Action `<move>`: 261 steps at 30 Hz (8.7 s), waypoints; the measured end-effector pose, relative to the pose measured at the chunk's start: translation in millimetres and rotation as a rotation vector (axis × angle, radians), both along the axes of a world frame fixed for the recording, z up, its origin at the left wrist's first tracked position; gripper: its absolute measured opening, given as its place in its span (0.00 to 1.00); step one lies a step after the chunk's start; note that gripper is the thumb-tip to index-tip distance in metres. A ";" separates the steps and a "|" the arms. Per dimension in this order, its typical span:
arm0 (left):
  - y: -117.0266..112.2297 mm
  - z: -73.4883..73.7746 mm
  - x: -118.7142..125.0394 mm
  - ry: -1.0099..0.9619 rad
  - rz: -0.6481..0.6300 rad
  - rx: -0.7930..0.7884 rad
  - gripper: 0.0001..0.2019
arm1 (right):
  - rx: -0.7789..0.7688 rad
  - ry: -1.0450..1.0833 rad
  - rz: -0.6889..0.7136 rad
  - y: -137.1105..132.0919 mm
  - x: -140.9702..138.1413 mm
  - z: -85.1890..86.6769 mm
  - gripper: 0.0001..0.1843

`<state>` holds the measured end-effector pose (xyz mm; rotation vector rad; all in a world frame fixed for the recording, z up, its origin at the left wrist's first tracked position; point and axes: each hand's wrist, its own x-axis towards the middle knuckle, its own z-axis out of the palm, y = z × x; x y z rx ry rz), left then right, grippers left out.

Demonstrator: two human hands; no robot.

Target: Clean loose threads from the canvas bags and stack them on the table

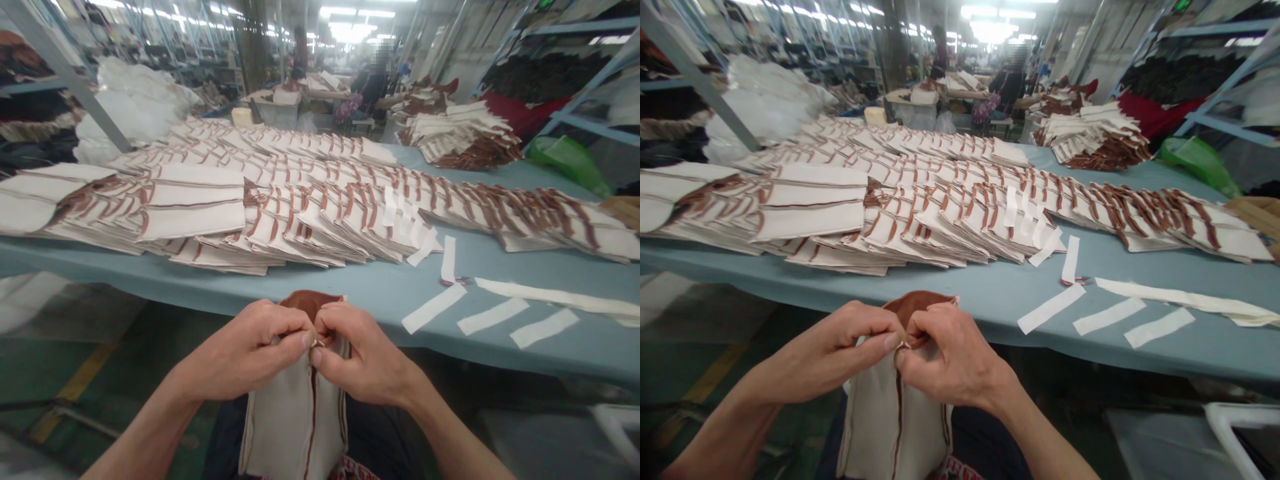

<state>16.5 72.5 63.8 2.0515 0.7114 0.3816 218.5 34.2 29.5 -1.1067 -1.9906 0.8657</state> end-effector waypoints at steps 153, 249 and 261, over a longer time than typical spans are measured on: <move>-0.3 -24.8 -37.4 0.097 -0.249 0.992 0.13 | -0.665 0.307 0.215 18.1 -7.2 -6.7 0.09; -19.6 -39.0 -20.9 -0.503 0.294 0.106 0.29 | -0.579 0.787 0.272 20.2 34.8 -24.0 0.27; -3.3 -49.5 -40.8 -0.270 0.306 0.118 0.28 | -0.516 0.438 0.215 14.7 29.9 13.6 0.27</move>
